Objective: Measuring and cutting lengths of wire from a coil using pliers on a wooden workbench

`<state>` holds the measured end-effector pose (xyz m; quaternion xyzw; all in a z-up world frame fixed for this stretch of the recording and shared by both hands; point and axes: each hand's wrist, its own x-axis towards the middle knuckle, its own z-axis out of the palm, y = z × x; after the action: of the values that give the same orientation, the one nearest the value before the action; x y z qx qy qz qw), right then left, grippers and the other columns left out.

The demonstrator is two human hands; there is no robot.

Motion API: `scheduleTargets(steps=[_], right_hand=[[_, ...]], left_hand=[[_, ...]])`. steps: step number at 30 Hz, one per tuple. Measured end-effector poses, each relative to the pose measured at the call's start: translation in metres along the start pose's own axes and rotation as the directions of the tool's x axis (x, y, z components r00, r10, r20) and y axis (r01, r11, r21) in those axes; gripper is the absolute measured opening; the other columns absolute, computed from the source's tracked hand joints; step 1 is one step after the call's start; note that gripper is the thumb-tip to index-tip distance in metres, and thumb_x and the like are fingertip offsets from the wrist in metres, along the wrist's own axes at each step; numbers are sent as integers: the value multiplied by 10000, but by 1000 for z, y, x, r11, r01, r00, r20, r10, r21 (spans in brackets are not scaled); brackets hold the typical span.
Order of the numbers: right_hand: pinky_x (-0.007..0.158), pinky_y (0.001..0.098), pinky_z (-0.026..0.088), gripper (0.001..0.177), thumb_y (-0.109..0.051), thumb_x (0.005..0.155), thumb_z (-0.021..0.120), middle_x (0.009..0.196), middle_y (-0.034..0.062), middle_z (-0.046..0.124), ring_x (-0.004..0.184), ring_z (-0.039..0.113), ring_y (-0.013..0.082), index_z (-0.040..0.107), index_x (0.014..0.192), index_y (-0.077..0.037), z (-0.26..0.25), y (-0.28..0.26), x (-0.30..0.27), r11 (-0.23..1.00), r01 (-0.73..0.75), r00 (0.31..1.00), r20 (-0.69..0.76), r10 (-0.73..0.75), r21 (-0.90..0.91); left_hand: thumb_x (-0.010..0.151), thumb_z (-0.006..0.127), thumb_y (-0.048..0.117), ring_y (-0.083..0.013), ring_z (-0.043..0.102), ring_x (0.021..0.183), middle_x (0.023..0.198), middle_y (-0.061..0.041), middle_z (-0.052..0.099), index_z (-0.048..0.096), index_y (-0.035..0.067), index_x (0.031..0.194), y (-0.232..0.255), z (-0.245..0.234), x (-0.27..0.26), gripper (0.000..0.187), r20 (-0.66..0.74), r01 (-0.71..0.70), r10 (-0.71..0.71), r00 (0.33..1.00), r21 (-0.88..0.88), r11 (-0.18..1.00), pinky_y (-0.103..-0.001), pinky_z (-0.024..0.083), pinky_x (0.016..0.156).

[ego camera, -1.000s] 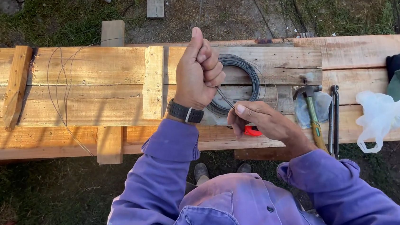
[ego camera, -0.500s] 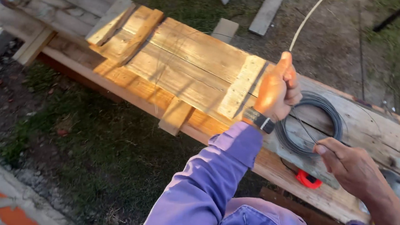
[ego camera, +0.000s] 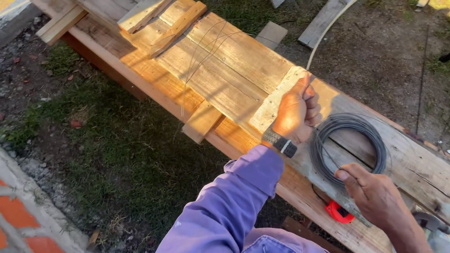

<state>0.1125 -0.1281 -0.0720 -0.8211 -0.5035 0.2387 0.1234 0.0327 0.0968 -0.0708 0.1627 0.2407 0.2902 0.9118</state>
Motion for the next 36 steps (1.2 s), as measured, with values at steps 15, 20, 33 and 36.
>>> scheduleTargets(steps=[15, 20, 33, 36], right_hand=[[763, 374, 528, 161, -230, 991, 556, 951, 44, 714, 859, 697, 251, 632, 1043, -98, 24, 15, -28, 945, 322, 891, -321, -321, -53], [695, 395, 572, 196, -196, 984, 587, 998, 80, 731, 843, 719, 272, 624, 1123, -63, 43, 38, -27, 925, 335, 829, -412, -379, -177], [862, 321, 591, 283, -217, 985, 549, 1099, 82, 777, 1019, 748, 209, 717, 1144, -53, 19, 39, -40, 925, 260, 920, -363, -149, 278], [547, 401, 560, 215, -196, 1000, 601, 704, 108, 717, 627, 704, 246, 760, 1110, -102, 16, 30, -35, 819, 270, 887, -461, -7, 507]], left_hand=[[985, 532, 454, -82, 144, 365, 527, 64, 191, 326, 208, 630, -40, -10, 24, 479, -296, -131, 97, 950, -95, 987, -271, 87, 352], [1019, 492, 431, -93, 128, 364, 509, 61, 190, 320, 213, 603, -48, 1, 24, 500, -310, -112, 69, 948, -124, 986, -272, 74, 344], [1029, 451, 501, -60, 161, 417, 545, 82, 203, 471, 175, 702, -73, 22, -1, 463, -89, 6, -27, 996, -231, 973, -223, 154, 376], [1062, 357, 575, -36, 210, 401, 579, 104, 170, 380, 243, 711, -104, 36, -28, 483, 3, 46, -46, 999, -114, 992, -187, 204, 374]])
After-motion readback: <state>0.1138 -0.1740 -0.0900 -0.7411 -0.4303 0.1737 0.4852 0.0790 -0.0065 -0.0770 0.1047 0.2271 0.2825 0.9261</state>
